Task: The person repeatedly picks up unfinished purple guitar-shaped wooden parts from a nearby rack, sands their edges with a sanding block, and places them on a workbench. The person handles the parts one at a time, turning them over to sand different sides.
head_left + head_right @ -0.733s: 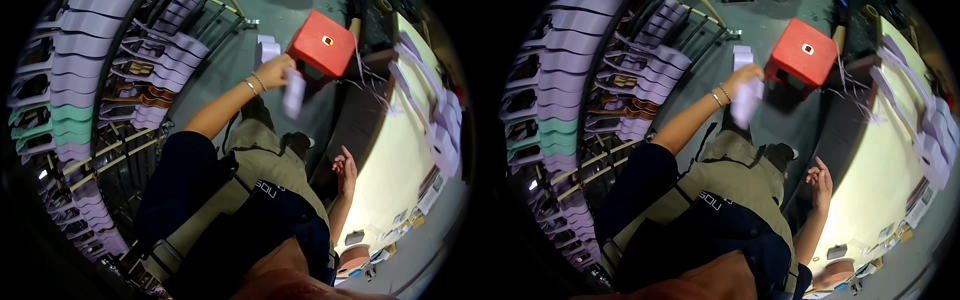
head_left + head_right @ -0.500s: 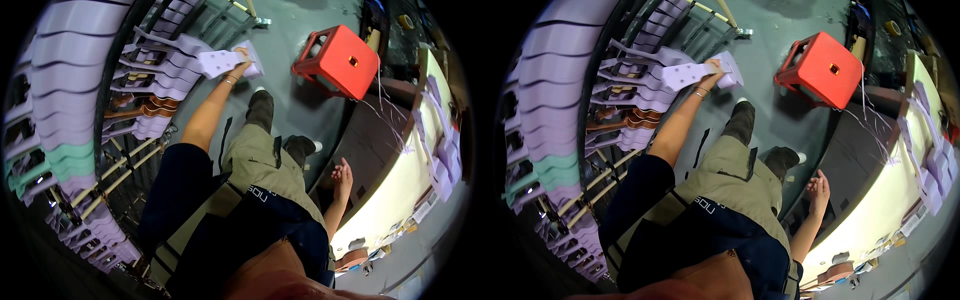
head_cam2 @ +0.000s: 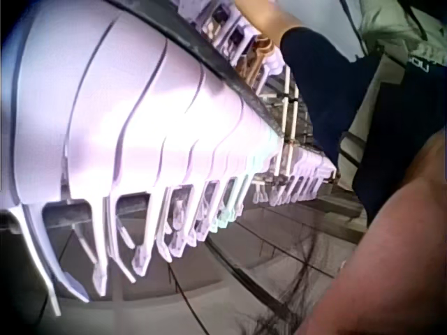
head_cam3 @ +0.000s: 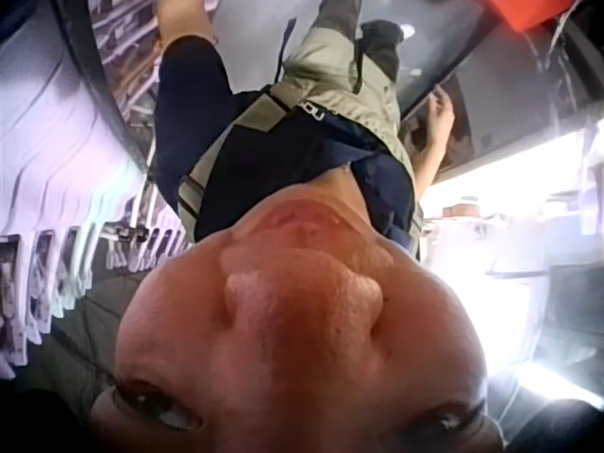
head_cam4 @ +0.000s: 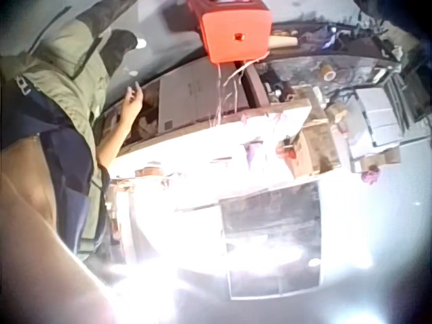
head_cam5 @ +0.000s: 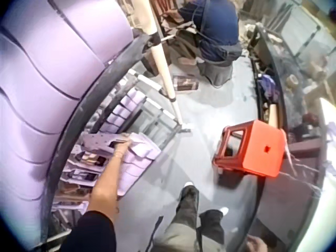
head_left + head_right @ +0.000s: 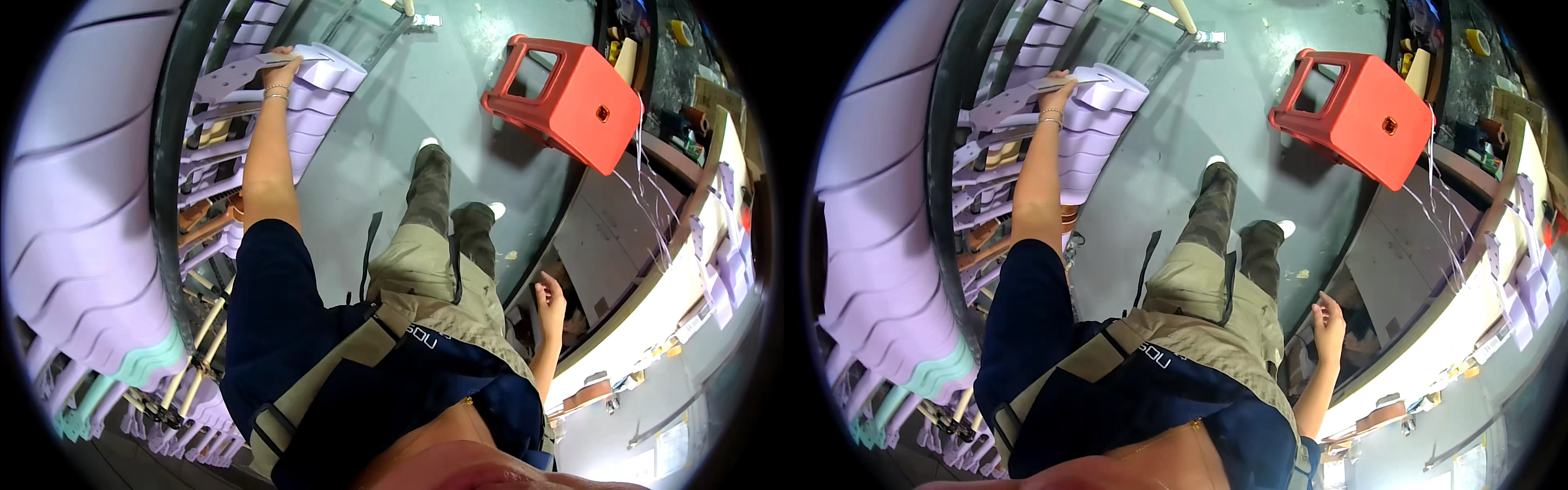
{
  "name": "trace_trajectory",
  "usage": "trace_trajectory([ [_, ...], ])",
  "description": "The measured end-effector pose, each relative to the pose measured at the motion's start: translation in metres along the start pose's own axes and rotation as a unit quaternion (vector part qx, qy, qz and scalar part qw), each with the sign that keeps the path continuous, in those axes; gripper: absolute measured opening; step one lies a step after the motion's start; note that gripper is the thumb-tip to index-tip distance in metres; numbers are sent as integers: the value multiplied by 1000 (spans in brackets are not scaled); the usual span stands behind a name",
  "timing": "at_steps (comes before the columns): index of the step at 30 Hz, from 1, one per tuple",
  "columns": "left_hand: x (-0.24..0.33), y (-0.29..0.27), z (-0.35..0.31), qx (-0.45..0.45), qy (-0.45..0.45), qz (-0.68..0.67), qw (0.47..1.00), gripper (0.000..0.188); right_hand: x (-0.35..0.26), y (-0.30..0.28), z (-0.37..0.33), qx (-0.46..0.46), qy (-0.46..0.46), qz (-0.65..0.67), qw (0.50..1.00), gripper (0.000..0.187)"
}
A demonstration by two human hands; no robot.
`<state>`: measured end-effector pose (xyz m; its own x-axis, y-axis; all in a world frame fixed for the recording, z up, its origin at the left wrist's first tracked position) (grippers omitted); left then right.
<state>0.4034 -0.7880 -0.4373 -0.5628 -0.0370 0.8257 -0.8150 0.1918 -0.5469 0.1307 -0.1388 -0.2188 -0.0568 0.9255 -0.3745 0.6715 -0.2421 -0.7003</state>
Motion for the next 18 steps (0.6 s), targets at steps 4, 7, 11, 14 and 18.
trace_trajectory([
  [4,-38,-10,33,-5,-127,-38,991,36,4,5,2,9,6,-6,1000,29],
  [7,-61,-30,52,-13,-165,-115,980,35,1,9,6,-4,0,-9,1000,29],
  [11,-73,-44,66,78,-256,-68,961,41,-6,15,9,-12,3,-7,1000,29],
  [14,-75,-36,76,90,-323,47,941,40,5,22,8,-3,6,7,1000,29],
  [18,-121,6,36,120,-355,-119,920,40,40,40,-4,29,69,66,995,30],
])
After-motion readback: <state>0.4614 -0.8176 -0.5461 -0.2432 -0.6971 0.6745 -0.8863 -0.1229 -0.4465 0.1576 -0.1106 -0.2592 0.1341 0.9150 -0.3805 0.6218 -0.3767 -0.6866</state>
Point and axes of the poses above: each hand's wrist, its own z-axis towards the middle knuckle, its own y-axis out of the palm, x = y × z, the point moved 5 cm from there along z, towards the middle knuckle, and after that the axes turned 9 degrees about x, right-handed, at the moved point
